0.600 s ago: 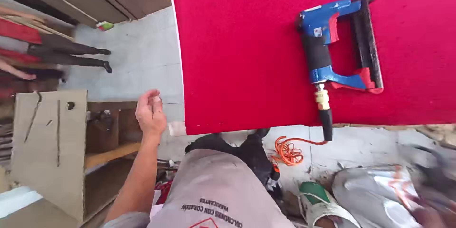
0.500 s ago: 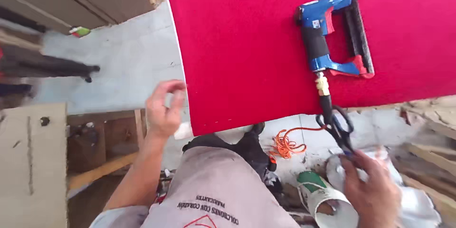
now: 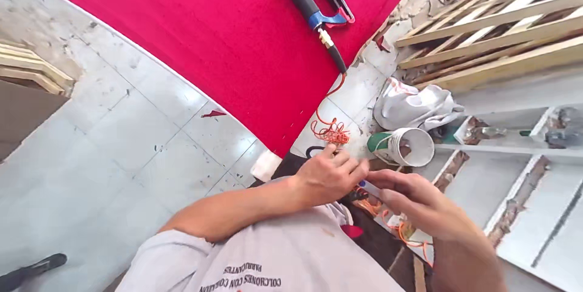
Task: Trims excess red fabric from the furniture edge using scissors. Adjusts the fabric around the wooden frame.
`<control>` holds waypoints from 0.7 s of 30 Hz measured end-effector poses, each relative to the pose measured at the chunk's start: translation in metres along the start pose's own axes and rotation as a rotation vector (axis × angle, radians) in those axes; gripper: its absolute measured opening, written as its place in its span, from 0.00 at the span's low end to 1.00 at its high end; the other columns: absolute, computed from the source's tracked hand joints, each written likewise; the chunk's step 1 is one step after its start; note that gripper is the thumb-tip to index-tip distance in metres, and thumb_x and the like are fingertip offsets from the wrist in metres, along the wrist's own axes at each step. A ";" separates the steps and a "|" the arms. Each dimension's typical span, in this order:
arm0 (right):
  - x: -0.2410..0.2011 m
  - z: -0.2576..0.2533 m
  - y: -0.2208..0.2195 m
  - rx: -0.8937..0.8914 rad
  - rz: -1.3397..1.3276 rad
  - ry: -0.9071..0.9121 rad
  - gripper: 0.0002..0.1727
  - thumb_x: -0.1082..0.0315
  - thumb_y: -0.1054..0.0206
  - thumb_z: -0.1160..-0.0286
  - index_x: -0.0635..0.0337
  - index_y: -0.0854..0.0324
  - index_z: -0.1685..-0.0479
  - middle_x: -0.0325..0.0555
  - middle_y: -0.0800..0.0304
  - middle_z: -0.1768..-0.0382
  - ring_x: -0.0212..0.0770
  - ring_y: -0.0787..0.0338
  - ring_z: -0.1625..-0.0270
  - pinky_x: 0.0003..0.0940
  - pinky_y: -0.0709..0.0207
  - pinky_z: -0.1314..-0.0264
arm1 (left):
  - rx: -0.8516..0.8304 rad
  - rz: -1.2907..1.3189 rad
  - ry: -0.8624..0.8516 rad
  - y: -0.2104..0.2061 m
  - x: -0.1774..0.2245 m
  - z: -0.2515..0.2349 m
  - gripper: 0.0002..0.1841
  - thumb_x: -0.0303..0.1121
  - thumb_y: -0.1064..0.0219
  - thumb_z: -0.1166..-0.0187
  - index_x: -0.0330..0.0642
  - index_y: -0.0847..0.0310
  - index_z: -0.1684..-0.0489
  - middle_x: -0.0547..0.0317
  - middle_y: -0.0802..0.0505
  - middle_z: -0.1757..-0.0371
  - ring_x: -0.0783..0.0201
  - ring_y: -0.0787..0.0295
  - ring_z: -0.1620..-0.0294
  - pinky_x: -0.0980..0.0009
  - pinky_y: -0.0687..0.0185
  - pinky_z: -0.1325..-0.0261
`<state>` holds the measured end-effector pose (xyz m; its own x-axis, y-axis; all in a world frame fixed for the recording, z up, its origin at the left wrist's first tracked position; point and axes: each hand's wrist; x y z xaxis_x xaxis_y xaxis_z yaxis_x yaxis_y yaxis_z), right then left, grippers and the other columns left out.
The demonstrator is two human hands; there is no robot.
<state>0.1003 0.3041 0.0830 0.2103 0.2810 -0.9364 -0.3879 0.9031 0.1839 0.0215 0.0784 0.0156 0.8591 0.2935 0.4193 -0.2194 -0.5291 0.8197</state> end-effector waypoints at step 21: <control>0.026 -0.065 -0.273 0.979 -0.769 0.113 0.13 0.70 0.25 0.27 0.64 0.15 0.46 0.48 0.03 0.53 0.43 0.03 0.54 0.39 0.06 0.53 | -0.360 0.215 0.046 0.057 -0.134 0.019 0.26 0.41 0.54 0.09 0.43 0.27 0.17 0.52 0.27 0.12 0.52 0.39 0.08 0.43 0.47 0.09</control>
<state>0.1534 0.0438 -0.0108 -0.0111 -0.4115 -0.9113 0.6414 0.6962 -0.3222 -0.0972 -0.0067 -0.0013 0.7565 0.2466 0.6057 -0.5458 -0.2723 0.7925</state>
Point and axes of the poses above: each hand's wrist, its own z-axis away from the middle knuckle, its own y-axis out of the back of the hand, x = y × z
